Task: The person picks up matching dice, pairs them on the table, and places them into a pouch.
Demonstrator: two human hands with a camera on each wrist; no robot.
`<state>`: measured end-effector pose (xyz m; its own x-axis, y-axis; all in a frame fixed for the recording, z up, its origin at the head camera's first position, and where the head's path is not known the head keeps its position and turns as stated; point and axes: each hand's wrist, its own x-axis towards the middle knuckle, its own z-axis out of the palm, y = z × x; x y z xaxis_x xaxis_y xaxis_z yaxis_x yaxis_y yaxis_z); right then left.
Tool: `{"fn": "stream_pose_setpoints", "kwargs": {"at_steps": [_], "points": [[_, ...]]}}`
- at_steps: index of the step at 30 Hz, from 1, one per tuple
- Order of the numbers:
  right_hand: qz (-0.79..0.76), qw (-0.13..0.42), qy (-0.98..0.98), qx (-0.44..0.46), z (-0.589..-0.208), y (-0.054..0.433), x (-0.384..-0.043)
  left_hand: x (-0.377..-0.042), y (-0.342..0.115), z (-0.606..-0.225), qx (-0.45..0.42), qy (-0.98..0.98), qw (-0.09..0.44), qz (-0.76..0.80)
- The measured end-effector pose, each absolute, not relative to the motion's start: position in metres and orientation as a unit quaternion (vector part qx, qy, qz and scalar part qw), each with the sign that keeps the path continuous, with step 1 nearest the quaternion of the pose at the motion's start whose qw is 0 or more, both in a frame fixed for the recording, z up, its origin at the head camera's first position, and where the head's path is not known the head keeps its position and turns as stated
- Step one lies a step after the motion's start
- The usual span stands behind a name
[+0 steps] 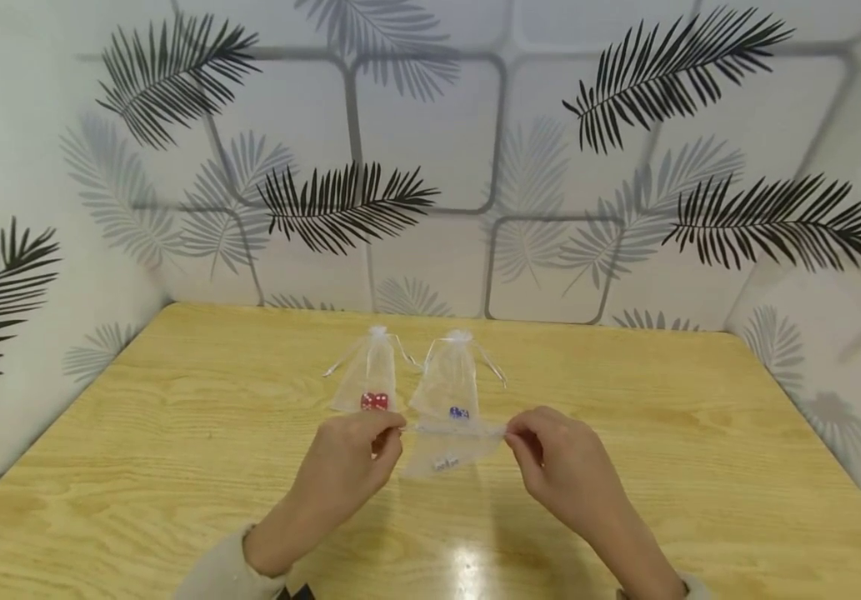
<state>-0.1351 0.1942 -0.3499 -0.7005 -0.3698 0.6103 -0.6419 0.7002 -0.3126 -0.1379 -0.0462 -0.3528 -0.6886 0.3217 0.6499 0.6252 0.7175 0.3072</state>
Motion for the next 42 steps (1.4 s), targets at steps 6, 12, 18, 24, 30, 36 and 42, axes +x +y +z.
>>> {"fn": "stream_pose_setpoints", "kwargs": {"at_steps": [6,12,18,24,30,36,42], "points": [[0.274,0.244,-0.885,0.286,-0.351,0.194,-0.134,-0.138,-0.048,-0.352,-0.263,-0.879,0.294,-0.268],[0.273,0.232,-0.892,0.274,-0.350,0.193,-0.134,-0.140,-0.049,-0.351,-0.269,-0.875,0.303,-0.265],[0.239,0.219,-0.912,0.250,-0.348,0.204,-0.137,-0.143,-0.056,-0.348,-0.257,-0.879,0.308,-0.258],[0.239,0.229,-0.913,0.239,-0.347,0.218,-0.141,-0.148,-0.062,-0.344,-0.243,-0.880,0.304,-0.274],[0.233,0.252,-0.906,0.247,-0.346,0.220,-0.142,-0.152,-0.064,-0.345,-0.232,-0.886,0.300,-0.266],[0.226,0.264,-0.905,0.245,-0.342,0.223,-0.143,-0.154,-0.067,-0.348,-0.224,-0.894,0.290,-0.256],[0.223,0.266,-0.906,0.241,-0.339,0.226,-0.144,-0.156,-0.070,-0.349,-0.222,-0.895,0.296,-0.249]]}}
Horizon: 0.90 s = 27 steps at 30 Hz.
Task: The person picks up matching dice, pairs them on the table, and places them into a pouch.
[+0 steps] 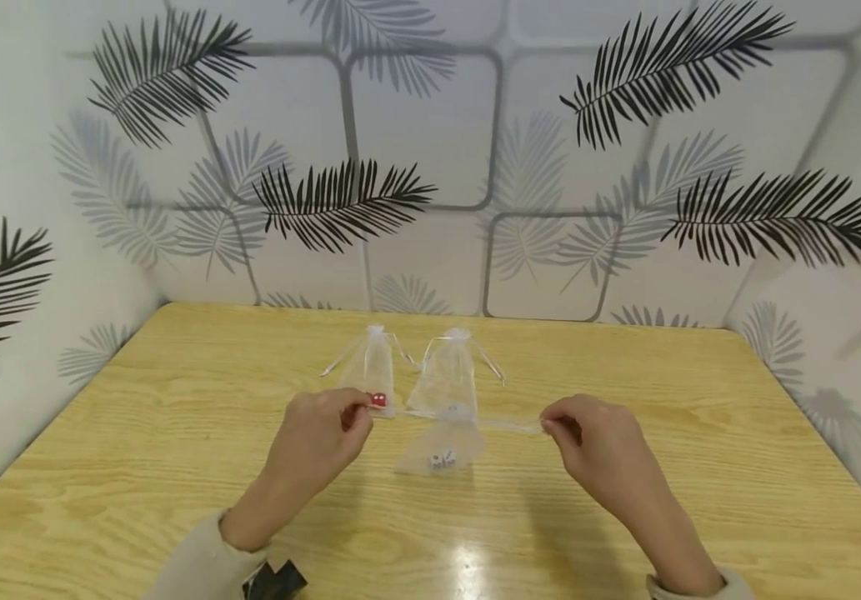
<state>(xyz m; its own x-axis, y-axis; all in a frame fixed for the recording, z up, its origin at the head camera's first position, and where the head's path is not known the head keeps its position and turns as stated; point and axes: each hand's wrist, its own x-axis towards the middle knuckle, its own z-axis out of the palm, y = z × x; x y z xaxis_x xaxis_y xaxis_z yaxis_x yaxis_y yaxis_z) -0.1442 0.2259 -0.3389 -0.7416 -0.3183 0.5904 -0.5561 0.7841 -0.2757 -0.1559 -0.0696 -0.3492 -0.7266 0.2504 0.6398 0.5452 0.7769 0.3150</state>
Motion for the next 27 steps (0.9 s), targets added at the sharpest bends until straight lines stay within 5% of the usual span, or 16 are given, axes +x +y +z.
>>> {"fn": "stream_pose_setpoints", "kwargs": {"at_steps": [27], "points": [[0.234,0.292,-0.899,0.225,-0.325,0.242,-0.142,-0.154,-0.068,-0.346,-0.229,-0.894,0.272,-0.274]]}}
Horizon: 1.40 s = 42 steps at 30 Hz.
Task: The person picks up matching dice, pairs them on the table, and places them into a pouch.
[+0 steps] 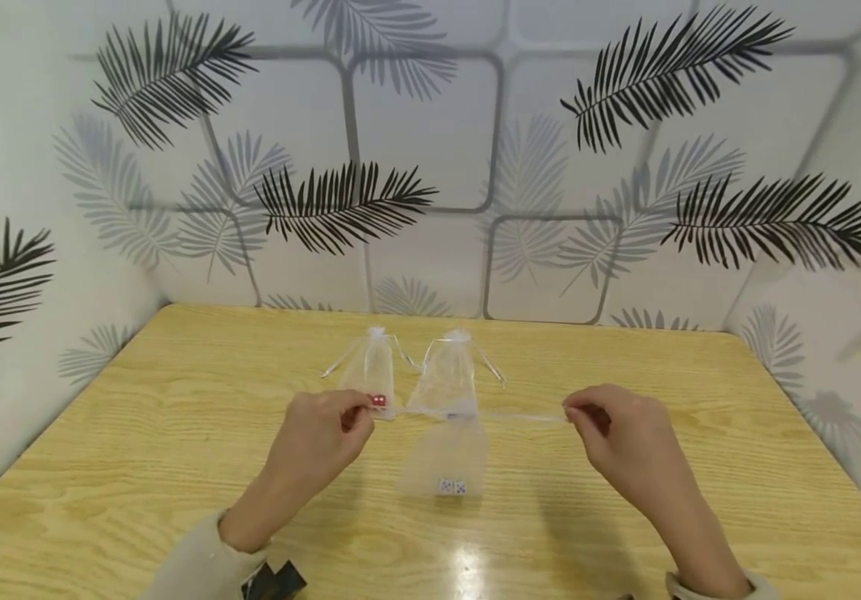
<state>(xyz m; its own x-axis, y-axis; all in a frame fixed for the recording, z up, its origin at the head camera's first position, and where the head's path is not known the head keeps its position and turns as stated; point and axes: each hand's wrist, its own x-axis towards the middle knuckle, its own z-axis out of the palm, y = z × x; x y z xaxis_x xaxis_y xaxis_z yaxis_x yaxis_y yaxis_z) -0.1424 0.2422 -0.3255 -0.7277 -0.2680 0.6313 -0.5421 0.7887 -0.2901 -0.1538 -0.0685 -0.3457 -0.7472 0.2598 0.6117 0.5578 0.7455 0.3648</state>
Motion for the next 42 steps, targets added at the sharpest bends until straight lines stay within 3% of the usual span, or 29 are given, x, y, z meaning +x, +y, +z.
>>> {"fn": "stream_pose_setpoints", "kwargs": {"at_steps": [13,24,34,42], "points": [[0.223,0.326,-0.898,0.192,-0.319,0.270,-0.159,-0.173,-0.037,-0.333,-0.266,-0.893,0.254,-0.258],[0.229,0.290,-0.918,0.142,-0.309,0.305,-0.185,-0.206,0.000,-0.332,-0.256,-0.915,0.182,-0.253],[0.233,0.291,-0.920,0.125,-0.318,0.311,-0.210,-0.232,0.015,-0.344,-0.237,-0.931,0.151,-0.232],[0.264,0.261,-0.924,0.091,-0.331,0.309,-0.229,-0.258,0.018,-0.356,-0.208,-0.922,0.151,-0.290]]}}
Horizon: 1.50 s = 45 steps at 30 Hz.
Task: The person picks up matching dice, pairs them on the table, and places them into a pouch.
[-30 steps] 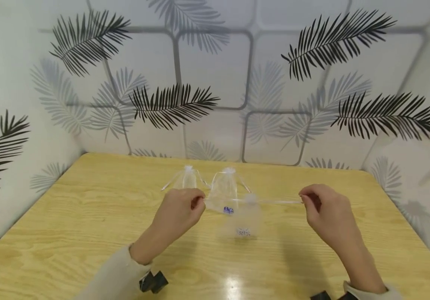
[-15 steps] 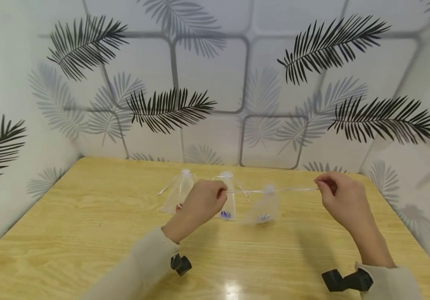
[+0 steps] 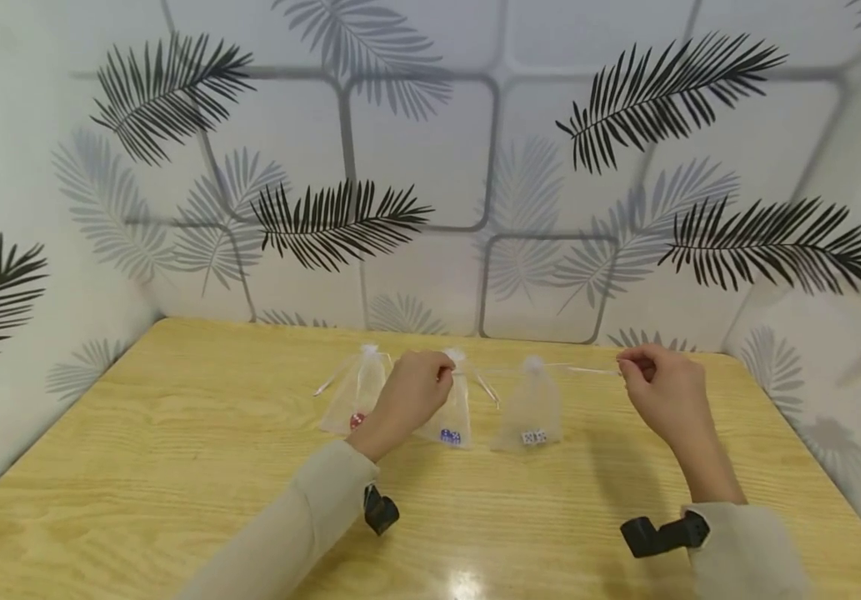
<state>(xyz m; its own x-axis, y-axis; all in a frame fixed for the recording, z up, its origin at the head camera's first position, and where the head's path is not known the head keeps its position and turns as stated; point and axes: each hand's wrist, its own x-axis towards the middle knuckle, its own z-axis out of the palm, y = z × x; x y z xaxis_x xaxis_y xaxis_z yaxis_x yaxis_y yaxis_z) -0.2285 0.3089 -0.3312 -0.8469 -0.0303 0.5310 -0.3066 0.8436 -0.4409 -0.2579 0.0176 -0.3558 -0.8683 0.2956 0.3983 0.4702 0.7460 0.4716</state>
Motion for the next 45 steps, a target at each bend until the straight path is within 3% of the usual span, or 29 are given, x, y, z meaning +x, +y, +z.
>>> {"fn": "stream_pose_setpoints", "kwargs": {"at_steps": [6,19,34,45], "points": [[0.294,0.268,-0.915,0.071,-0.338,0.305,-0.238,-0.274,0.022,-0.359,-0.174,-0.922,0.133,-0.319],[0.331,0.203,-0.921,0.027,-0.373,0.300,-0.259,-0.290,0.038,-0.372,-0.138,-0.937,0.051,-0.318],[0.306,0.126,-0.944,0.020,-0.395,0.298,-0.259,-0.286,0.048,-0.388,-0.160,-0.976,0.069,-0.131],[0.300,0.112,-0.947,0.015,-0.398,0.296,-0.260,-0.285,0.044,-0.392,-0.168,-0.973,0.071,-0.138]]}}
